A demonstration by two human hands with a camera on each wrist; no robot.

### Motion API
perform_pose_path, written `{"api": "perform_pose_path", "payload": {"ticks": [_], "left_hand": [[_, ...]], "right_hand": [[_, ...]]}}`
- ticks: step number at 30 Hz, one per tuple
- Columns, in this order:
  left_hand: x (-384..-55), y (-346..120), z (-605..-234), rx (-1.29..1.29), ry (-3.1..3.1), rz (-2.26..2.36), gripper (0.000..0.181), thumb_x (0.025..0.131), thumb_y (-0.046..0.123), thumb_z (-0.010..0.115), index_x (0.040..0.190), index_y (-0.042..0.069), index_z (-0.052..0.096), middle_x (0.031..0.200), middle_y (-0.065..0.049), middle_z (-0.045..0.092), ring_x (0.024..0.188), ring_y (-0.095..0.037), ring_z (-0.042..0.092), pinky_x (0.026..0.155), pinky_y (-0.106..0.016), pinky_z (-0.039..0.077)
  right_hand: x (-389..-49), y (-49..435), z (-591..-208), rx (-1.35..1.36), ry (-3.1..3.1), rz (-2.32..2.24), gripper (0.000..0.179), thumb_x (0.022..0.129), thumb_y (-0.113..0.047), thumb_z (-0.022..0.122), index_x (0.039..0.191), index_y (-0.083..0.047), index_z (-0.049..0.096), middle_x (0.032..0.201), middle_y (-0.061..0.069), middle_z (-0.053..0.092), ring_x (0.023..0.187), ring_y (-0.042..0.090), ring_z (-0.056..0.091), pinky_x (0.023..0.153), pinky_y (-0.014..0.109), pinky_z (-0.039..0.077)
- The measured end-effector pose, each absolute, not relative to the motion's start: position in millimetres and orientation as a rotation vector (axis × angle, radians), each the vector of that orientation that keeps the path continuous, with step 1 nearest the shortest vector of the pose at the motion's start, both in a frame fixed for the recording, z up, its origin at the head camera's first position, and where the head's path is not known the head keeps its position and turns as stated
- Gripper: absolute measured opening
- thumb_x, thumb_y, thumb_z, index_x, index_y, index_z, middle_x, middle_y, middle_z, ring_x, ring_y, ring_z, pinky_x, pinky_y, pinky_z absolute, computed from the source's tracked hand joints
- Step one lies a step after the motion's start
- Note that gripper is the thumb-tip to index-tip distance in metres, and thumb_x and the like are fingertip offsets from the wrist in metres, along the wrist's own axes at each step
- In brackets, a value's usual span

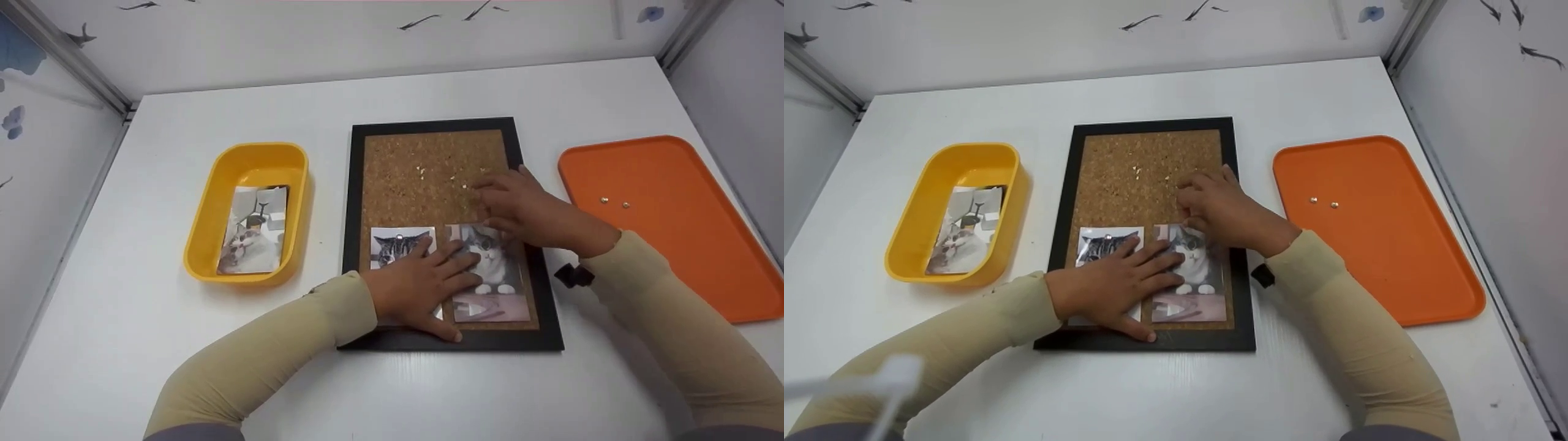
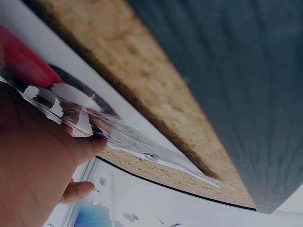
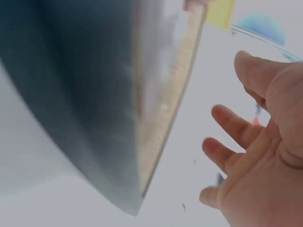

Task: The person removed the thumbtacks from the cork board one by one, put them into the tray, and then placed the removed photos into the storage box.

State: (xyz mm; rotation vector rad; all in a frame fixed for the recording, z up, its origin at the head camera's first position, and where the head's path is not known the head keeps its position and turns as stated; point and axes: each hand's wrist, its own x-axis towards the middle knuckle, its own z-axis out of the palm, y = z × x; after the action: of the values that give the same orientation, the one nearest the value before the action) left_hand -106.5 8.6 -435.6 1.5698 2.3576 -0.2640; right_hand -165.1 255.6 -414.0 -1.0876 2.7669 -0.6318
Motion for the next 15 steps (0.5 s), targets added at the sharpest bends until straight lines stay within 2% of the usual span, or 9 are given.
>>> {"api": "perform_pose_path", "payload": {"ticks": [7,15], "left_hand": [[-107.5,8.5,-435.5,1.561,2.364,-0.249,0.098,0.085,0.086,0.029,0.161,0.026,0.014,0.167,-0.001,0.002,0.152,-0.028,-0.006,0.117,-0.059,0.007],[-105.8,8.2,-436.7,1.556,2.361,-0.249,0.098,0.084,0.087,0.028,0.161,0.027,0.013,0.167,-0.001,0.002,0.152,-0.027,-0.006,0.118,-0.058,0.007]], "right_hand": [[-163.1,260.7,-405.5,-1.195,2.78,-0.674,0.012,0.087,-0.005,0.075,0.094,-0.009,0.066,0.133,0.018,0.057,0.129,0.04,0.044,0.108,0.065,0.025],[-157.3,265.9,-403.6,-1.182,2.808,-0.687,0.016,0.084,-0.002,0.077,0.084,-0.012,0.064,0.128,0.013,0.061,0.128,0.038,0.049,0.107,0.073,0.019]]}}
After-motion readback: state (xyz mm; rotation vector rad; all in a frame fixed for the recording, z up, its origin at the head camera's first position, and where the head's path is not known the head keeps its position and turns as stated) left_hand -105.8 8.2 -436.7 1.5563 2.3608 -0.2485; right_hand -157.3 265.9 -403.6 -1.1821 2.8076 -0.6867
